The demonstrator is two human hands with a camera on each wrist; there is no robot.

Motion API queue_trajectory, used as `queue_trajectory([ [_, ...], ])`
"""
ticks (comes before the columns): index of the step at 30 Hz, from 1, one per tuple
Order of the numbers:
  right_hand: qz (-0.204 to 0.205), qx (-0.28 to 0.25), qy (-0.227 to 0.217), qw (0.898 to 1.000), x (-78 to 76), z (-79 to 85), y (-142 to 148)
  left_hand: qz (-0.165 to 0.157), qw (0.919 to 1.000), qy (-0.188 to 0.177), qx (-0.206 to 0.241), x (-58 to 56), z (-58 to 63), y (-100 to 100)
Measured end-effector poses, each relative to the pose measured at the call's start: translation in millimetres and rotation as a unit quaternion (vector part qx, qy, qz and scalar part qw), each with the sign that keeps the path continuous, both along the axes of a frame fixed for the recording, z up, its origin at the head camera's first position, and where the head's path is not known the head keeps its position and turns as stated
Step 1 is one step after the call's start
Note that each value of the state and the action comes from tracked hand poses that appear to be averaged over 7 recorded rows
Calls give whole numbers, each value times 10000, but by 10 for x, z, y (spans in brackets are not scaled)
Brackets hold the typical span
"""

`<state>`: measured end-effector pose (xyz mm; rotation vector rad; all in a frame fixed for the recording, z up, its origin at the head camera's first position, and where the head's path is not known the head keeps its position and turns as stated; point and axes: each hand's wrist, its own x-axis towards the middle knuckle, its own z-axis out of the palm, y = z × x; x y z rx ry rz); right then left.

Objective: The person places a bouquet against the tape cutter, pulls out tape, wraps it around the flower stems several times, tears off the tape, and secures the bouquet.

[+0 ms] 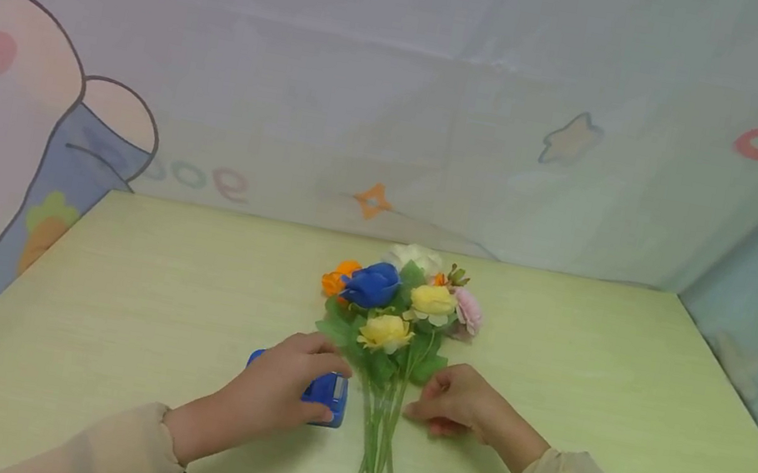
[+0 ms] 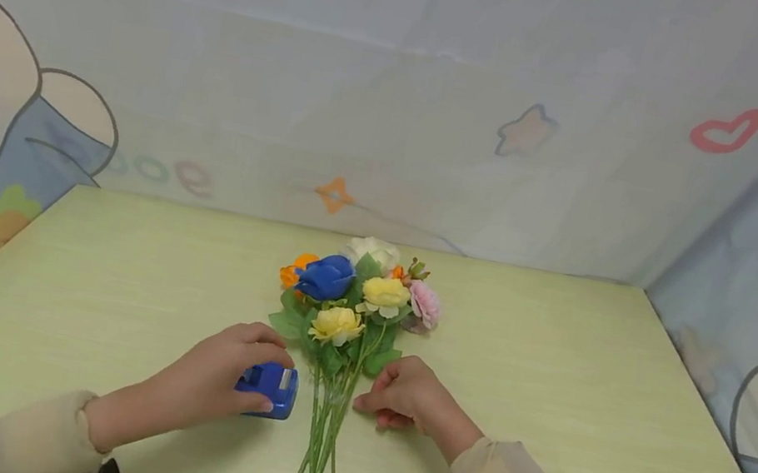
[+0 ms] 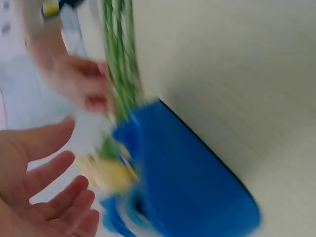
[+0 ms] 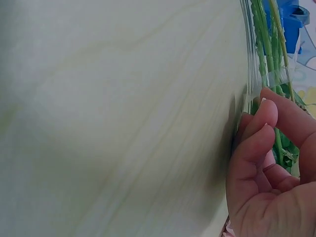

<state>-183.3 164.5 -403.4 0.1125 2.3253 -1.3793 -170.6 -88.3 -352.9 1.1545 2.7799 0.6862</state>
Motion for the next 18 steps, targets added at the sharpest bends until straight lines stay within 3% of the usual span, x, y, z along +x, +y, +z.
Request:
queue_trajectory([
  [2, -2, -24, -18, 10000, -1, 8, 7, -165, 9995, -159, 200, 88, 35, 78],
  [5, 17, -67, -40, 10000, 4, 24, 19, -233, 9957, -847, 306, 194, 51, 157],
  [9, -71, -130, -55, 9999, 9, 62, 42, -30, 9767, -2118, 356, 275, -33, 185],
  [14, -314, -348, -102, 9989, 41, 115, 49, 463, 9323, -3514, 724, 313, -182, 189],
  [18, -438, -948, -250, 9942, 90, 113, 31, 962, 8898, -4283, 1250, 334, -271, 247],
])
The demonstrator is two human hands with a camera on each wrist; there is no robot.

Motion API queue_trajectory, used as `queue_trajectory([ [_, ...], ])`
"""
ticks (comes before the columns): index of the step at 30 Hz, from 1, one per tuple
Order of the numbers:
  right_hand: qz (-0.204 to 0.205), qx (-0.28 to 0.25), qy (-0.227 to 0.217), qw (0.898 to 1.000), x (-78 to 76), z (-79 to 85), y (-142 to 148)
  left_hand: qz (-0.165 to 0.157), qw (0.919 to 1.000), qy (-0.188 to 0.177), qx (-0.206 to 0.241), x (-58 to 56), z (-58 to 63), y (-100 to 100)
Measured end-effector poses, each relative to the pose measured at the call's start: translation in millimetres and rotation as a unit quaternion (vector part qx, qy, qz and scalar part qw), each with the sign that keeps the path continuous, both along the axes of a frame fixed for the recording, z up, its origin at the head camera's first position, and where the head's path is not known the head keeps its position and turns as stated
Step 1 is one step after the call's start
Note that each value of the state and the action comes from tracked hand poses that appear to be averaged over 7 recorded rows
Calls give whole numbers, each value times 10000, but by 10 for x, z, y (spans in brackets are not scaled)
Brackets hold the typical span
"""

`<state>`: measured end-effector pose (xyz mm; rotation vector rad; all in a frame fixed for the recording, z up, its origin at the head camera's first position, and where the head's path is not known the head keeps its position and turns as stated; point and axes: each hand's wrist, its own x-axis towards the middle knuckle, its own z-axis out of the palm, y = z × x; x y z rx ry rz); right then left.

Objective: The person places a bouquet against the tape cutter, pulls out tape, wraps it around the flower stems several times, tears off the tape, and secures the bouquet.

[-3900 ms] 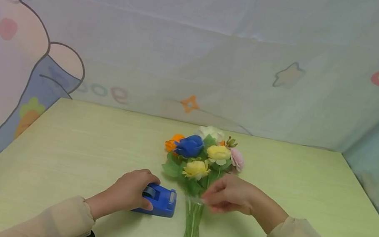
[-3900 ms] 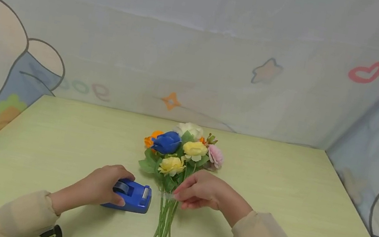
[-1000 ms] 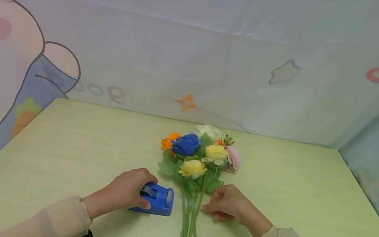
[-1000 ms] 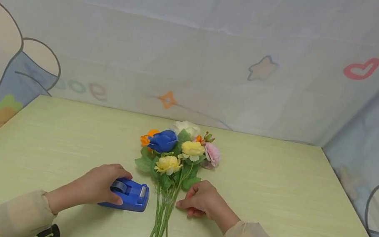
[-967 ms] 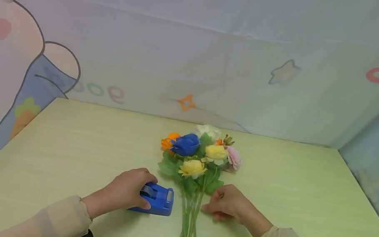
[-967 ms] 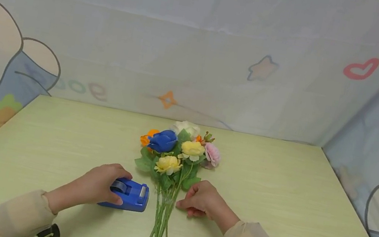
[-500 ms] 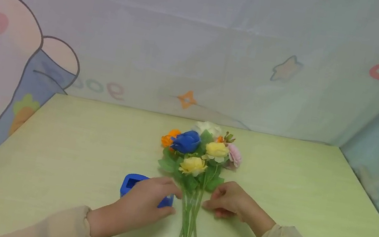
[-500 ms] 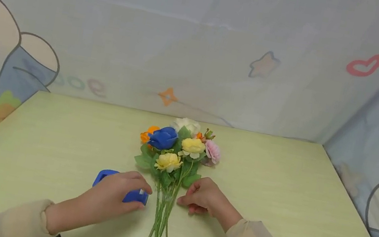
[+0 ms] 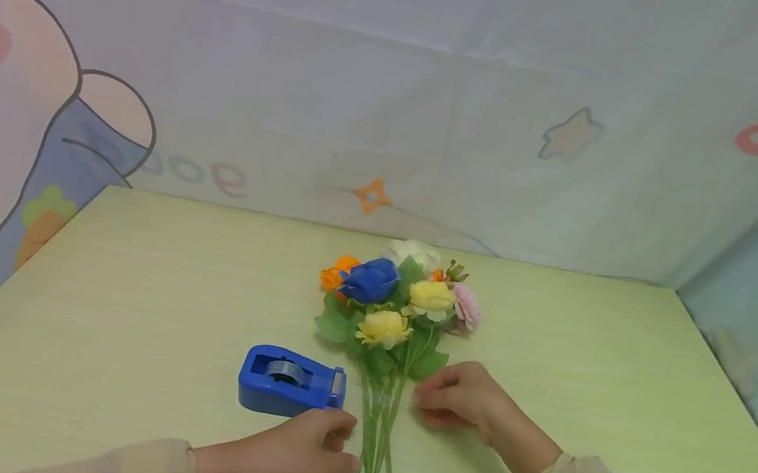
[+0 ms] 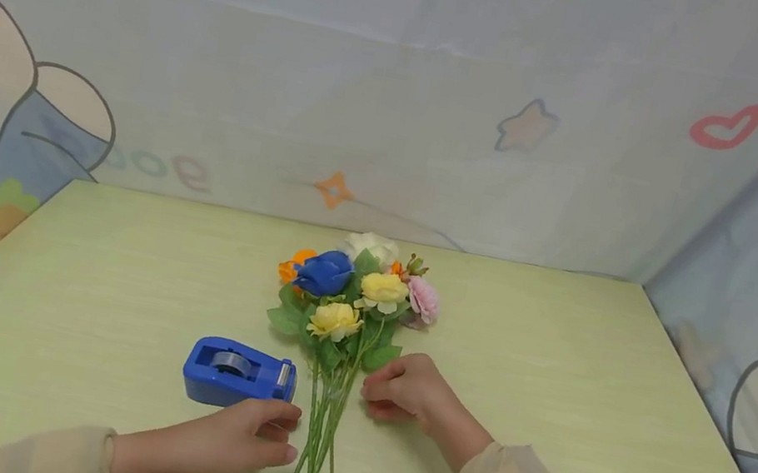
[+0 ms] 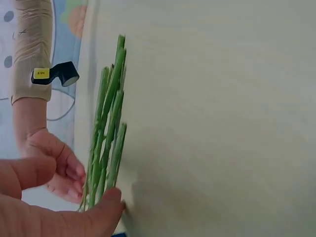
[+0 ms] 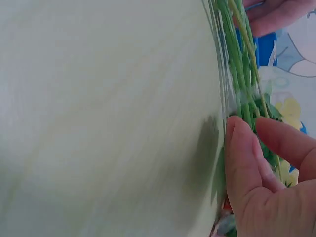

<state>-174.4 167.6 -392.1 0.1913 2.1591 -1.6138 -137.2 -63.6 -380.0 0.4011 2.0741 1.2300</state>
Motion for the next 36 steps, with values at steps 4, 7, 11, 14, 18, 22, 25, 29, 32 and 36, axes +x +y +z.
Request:
queue_trajectory([
  [4, -181, -709, -197, 9971, 42, -25, -41, 694, 9948, -536, 511, 26, -63, 107],
  [7, -346, -991, -363, 9938, 63, -43, -70, 1052, 9896, -588, 780, 27, -107, 195],
  [11, -468, -1238, -566, 9896, 74, -44, -89, 1425, 9835, -422, 1030, 38, -176, 309],
  [14, -519, -1404, -657, 9866, 80, -50, -95, 1685, 9779, -377, 1177, 62, -219, 393],
  [18, -615, -1607, -755, 9822, 88, -74, -114, 1876, 9735, -350, 1263, 85, -247, 475],
  [22, -715, -1759, -812, 9784, 98, -87, -153, 1953, 9675, -307, 1577, 100, -254, 521],
  [25, -772, -1806, -789, 9774, 108, -85, -179, 2038, 9633, -217, 1736, 107, -261, 530],
  [29, -757, -1893, -770, 9760, 120, -89, -185, 2129, 9599, -197, 1811, 116, -265, 524],
  [32, -734, -1984, -779, 9743, 119, -103, -178, 2177, 9567, -259, 1915, 128, -266, 523],
  [36, -722, -2129, -811, 9710, 114, -121, -157, 2329, 9504, -206, 2053, 137, -273, 558],
])
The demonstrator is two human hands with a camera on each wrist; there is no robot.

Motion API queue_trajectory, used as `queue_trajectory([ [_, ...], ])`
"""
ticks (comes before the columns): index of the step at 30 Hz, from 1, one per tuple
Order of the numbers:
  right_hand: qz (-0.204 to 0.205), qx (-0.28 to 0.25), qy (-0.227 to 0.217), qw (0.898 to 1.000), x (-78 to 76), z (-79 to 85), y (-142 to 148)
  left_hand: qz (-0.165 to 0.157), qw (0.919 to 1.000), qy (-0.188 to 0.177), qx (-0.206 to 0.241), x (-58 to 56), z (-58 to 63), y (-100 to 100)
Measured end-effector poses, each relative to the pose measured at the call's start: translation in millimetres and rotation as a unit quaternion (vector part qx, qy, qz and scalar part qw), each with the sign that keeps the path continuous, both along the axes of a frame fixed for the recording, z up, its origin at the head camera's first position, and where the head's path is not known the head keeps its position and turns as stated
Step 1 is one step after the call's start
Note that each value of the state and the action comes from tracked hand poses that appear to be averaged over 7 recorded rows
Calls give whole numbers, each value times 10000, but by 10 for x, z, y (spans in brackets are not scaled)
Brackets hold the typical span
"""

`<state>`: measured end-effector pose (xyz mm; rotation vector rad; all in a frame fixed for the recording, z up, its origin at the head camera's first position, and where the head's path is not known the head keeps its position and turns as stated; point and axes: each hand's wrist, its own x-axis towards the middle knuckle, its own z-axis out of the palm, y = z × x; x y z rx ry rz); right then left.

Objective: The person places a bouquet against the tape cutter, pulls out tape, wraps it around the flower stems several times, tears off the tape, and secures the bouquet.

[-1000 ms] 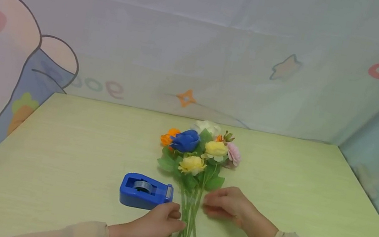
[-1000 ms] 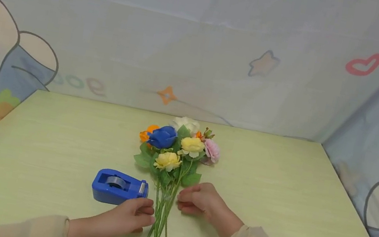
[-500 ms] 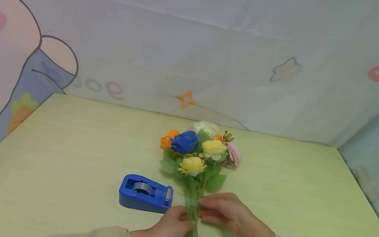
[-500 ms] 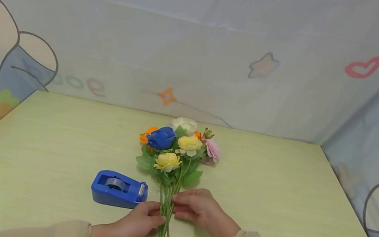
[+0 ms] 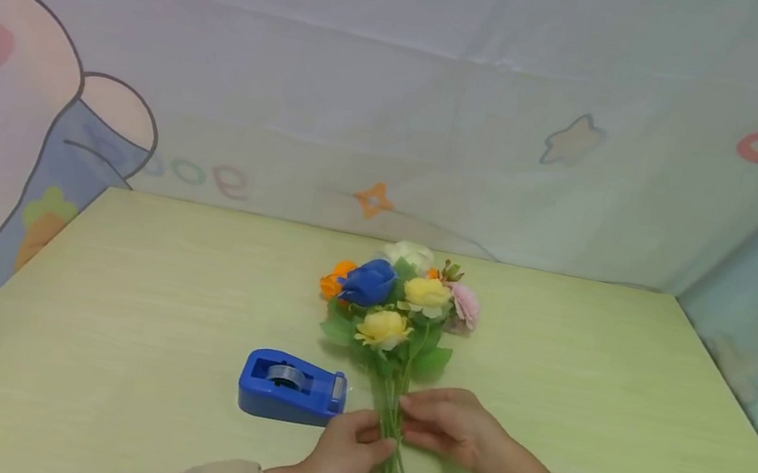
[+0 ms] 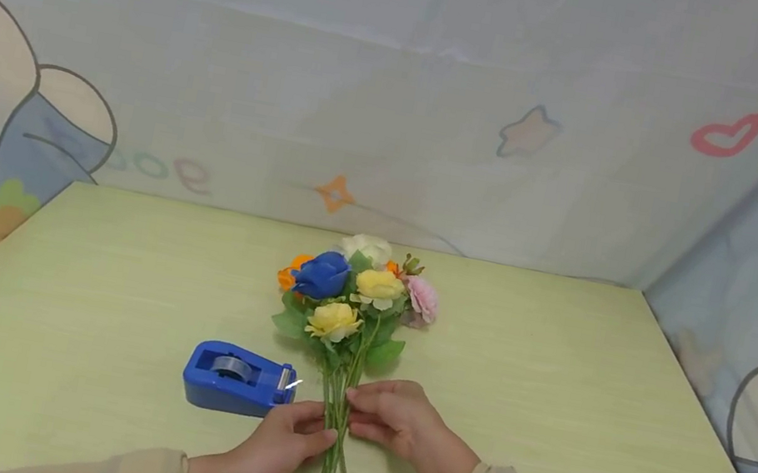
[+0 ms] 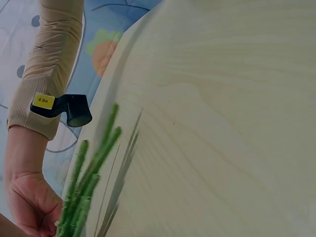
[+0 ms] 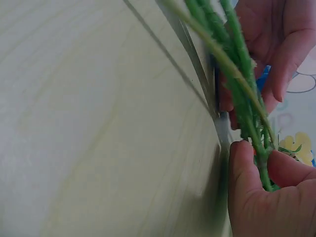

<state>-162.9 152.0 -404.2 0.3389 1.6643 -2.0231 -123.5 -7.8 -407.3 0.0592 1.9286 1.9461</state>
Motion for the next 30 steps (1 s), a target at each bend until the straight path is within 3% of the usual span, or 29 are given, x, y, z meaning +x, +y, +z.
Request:
queue_trajectory([
  [9, 7, -627, -68, 9980, 23, -19, -15, 419, 9989, 184, -74, 20, -39, 46],
  [17, 53, -628, -95, 9980, 39, -82, -23, 411, 9991, 26, -47, 31, -53, 41],
  [30, 173, -316, 336, 9988, 109, -10, -80, 253, 9993, 273, -48, 69, -59, 18],
])
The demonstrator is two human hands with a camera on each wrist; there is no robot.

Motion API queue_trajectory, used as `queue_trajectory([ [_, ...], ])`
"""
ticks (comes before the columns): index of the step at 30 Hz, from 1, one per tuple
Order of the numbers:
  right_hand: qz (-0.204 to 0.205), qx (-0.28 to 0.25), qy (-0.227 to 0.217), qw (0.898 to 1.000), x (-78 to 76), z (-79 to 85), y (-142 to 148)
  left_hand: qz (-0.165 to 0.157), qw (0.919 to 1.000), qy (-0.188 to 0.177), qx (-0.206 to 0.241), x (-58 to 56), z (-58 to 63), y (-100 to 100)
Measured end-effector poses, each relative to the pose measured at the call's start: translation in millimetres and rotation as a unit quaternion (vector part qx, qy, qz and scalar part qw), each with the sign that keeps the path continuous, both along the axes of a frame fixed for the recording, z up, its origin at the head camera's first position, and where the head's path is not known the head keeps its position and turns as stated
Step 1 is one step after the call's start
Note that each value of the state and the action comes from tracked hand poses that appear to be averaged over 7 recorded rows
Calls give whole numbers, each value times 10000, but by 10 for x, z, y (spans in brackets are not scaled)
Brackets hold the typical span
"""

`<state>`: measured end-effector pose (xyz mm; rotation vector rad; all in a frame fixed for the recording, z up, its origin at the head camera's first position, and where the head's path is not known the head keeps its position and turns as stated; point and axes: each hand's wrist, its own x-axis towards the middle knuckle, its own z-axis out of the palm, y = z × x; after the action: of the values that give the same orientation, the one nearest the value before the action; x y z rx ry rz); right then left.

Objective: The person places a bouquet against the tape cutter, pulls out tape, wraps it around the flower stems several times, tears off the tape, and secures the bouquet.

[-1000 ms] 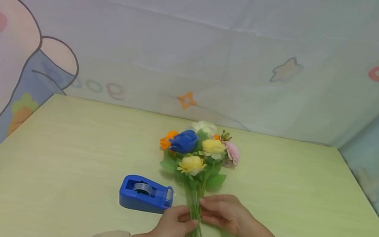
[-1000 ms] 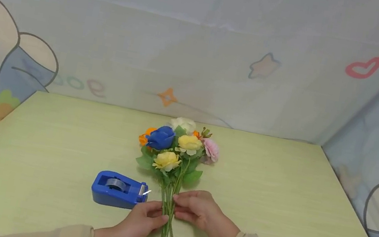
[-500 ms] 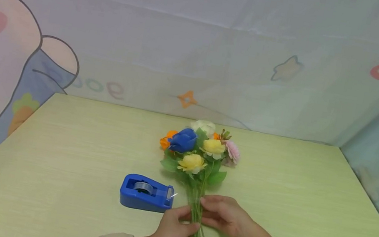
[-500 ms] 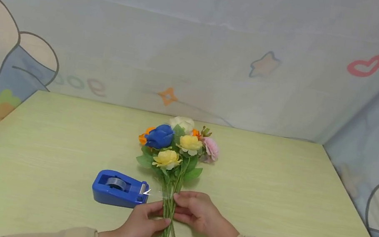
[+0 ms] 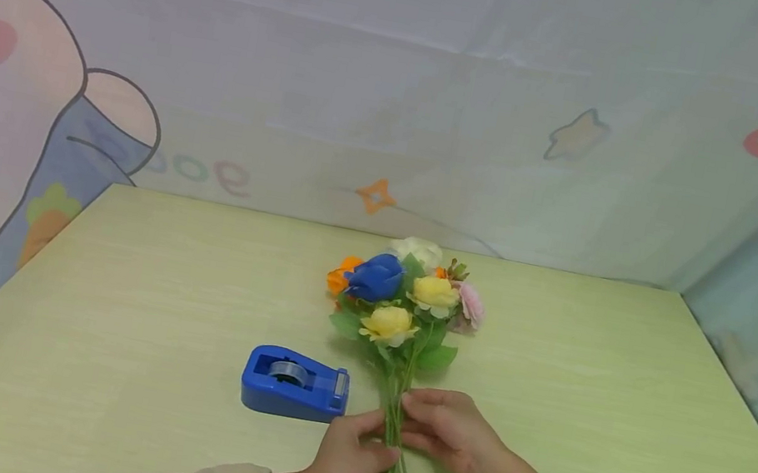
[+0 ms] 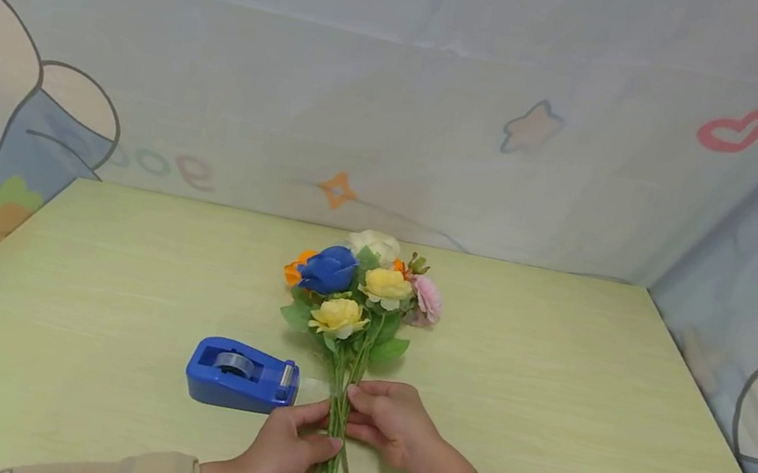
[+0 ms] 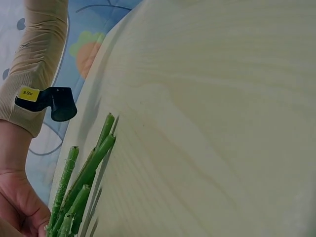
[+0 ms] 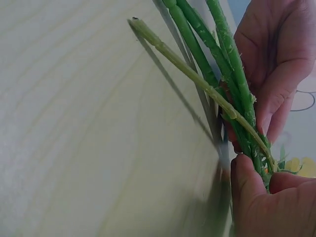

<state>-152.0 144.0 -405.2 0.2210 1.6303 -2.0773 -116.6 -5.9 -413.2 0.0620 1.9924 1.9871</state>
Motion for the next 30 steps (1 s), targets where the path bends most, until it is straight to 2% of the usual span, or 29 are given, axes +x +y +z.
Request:
queue_trajectory([
  [5, 12, 167, 100, 9998, 5, 22, -24, -51, 10000, 72, 4, -3, -8, -1],
  [11, -159, 329, 43, 9993, -8, 45, -72, -50, 10000, 17, 61, -6, 2, 17],
  [21, -332, 662, 81, 9972, -30, 61, -107, 35, 9997, 222, 109, -7, -1, 25],
  [25, -368, 676, 119, 9970, -36, 56, -121, 50, 9995, 282, 129, -8, -1, 19],
  [30, -392, 438, -16, 9983, -52, 26, -128, -36, 9995, 257, 150, 0, 5, -22],
])
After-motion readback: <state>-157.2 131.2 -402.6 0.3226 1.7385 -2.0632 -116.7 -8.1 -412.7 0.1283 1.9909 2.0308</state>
